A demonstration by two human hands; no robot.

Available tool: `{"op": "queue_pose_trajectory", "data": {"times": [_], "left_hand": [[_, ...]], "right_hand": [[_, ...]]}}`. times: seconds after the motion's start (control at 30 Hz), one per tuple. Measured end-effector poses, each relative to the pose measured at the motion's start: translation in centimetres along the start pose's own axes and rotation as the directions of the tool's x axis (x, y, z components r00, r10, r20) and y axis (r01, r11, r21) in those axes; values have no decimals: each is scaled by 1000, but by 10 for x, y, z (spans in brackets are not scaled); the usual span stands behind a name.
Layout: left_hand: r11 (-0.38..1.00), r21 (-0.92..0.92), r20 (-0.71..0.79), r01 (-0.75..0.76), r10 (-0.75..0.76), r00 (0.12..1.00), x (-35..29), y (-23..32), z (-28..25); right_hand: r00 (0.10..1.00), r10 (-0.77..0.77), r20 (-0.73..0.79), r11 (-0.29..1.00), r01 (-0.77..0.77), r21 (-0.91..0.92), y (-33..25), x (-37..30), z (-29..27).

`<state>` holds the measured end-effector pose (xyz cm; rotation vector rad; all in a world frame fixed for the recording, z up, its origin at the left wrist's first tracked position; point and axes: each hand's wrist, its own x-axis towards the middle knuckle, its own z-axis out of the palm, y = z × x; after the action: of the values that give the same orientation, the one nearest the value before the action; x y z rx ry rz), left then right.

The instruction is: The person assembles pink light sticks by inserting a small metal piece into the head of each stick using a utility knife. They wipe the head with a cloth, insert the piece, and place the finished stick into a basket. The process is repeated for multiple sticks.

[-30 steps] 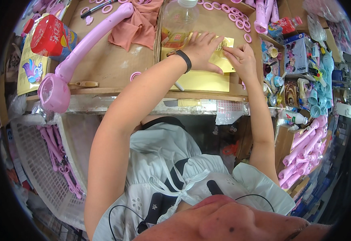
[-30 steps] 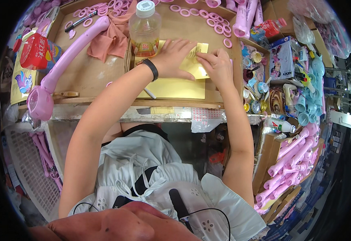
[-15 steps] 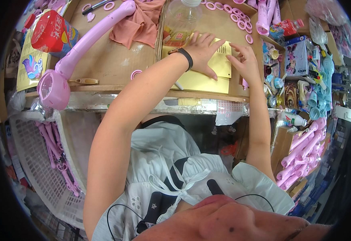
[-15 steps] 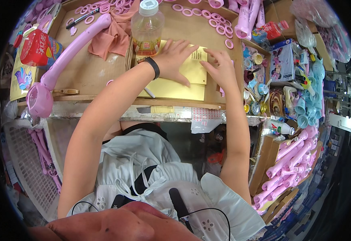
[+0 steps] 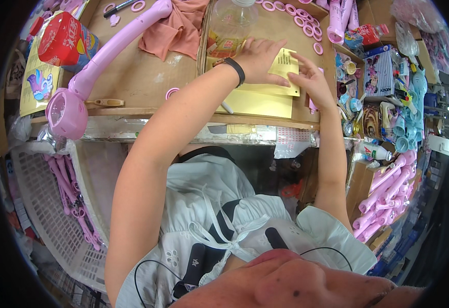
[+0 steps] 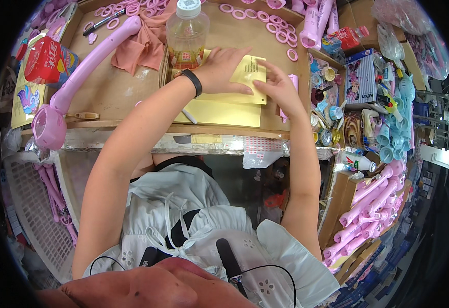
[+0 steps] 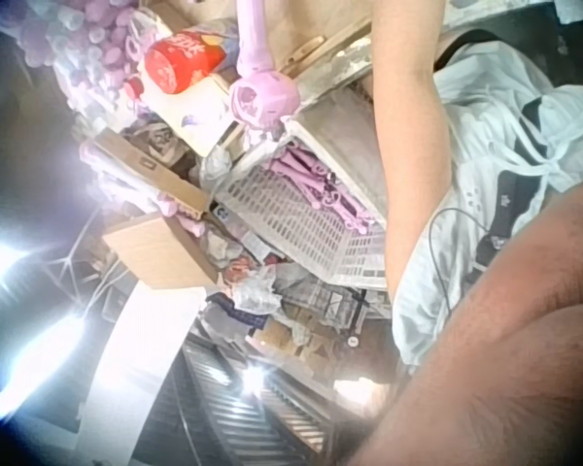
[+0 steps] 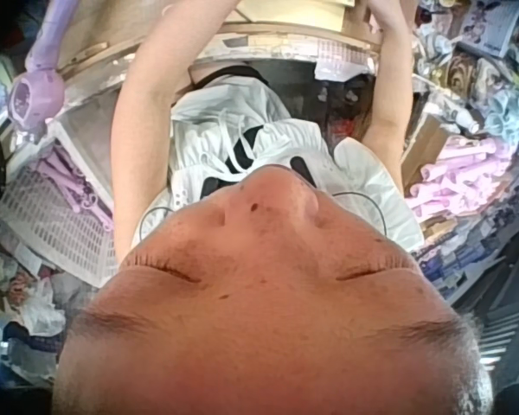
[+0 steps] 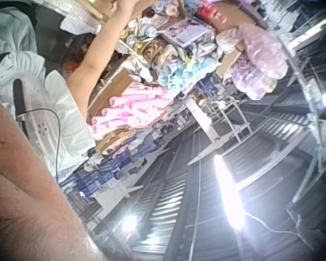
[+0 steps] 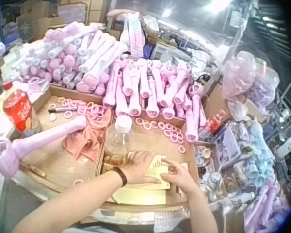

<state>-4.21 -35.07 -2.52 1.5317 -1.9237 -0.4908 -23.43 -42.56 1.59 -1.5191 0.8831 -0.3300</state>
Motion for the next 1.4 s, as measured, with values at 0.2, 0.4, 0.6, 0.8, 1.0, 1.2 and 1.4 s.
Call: {"op": "queue_pose_trajectory", "data": {"times": [0.2,0.4,0.6,0.8,1.0,1.2,1.4], "left_hand": [[1000,-24,6,-15,15,1000,-1,2,-2],[999,-34,20,13,-12,1000,-1,-1,-3],[1000,23,25,21,-21,999,0,-3,-1],[998,42,29,47,-48,998,2,-5,1],[998,52,39,39,-41,998,1,-7,4],[992,125,27,27,-31,999,2,-9,9],[990,138,-3,12,-12,1000,0,-9,12]], "right_hand": [[981,94,169,984,-117,137,-2,9,4],[998,39,48,993,-44,111,1,9,6],[994,4,-113,998,-10,-58,4,13,7],[988,-89,-126,976,61,-210,10,17,4],[987,-122,-102,976,100,-195,11,18,3],[989,-43,-141,989,23,-144,7,18,7],[982,81,-173,997,-82,0,5,20,8]]}}
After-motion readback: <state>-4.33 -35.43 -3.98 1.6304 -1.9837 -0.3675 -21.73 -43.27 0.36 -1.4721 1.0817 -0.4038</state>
